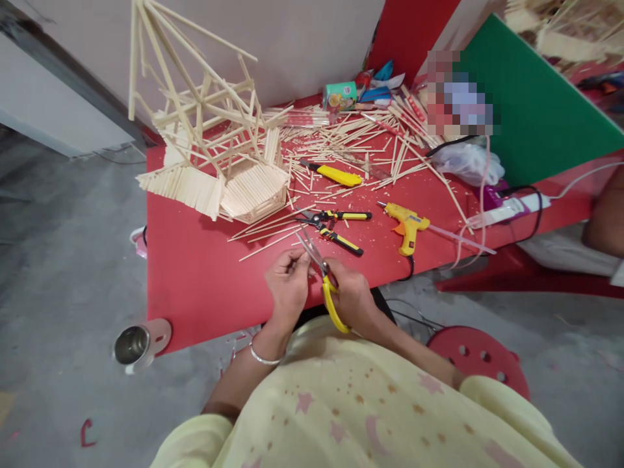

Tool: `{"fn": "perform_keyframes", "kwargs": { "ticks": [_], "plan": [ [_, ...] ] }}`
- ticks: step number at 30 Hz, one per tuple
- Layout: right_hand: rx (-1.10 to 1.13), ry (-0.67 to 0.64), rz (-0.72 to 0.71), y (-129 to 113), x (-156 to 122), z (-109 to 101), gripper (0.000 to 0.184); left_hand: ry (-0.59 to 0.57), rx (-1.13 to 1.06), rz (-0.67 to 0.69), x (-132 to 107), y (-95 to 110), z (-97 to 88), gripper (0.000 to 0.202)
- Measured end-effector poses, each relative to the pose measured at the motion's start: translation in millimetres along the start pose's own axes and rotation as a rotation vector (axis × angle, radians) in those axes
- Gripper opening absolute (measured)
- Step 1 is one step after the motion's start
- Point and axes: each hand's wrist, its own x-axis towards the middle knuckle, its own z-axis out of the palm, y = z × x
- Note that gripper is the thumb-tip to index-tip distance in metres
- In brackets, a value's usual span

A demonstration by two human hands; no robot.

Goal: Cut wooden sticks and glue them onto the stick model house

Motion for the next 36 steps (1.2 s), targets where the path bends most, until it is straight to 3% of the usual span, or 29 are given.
{"fn": "perform_keyframes", "kwargs": {
  "ticks": [5, 13, 18, 26, 30, 34, 36],
  "plan": [
    [0.014, -0.002, 0.003, 0, 0, 2, 0.031, 0.016, -0.022, -0.029, -1, 1, 1.8, 0.017],
    [-0.249, -0.015, 0.030, -5, 1, 0, 0.038, 0.020, -0.025, -0.012, 1, 0, -0.3, 0.017],
    [-0.280, -0.035, 0.038, -10, 2, 1, 0.035, 0.023, -0.028, 0.021, -1, -2, -4.9, 0.015],
    [-0.306, 0.004, 0.153, -2, 2, 13, 0.037, 0.023, -0.183, -0.112, 0, -9, -3.9, 0.029],
    [-0.527, -0.076, 0.213, -3, 14, 10, 0.043, -0.032, -0.375, -0.189, 13, -6, -16.0, 0.033],
    [-0.608, -0.139, 0.082, -9, 15, 8, 0.056, -0.087, -0.452, -0.228, 25, 6, -37.5, 0.032],
    [-0.580, -0.118, 0.000, -14, 14, 5, 0.050, -0.097, -0.471, -0.228, 28, 12, -46.8, 0.031]
  ]
}}
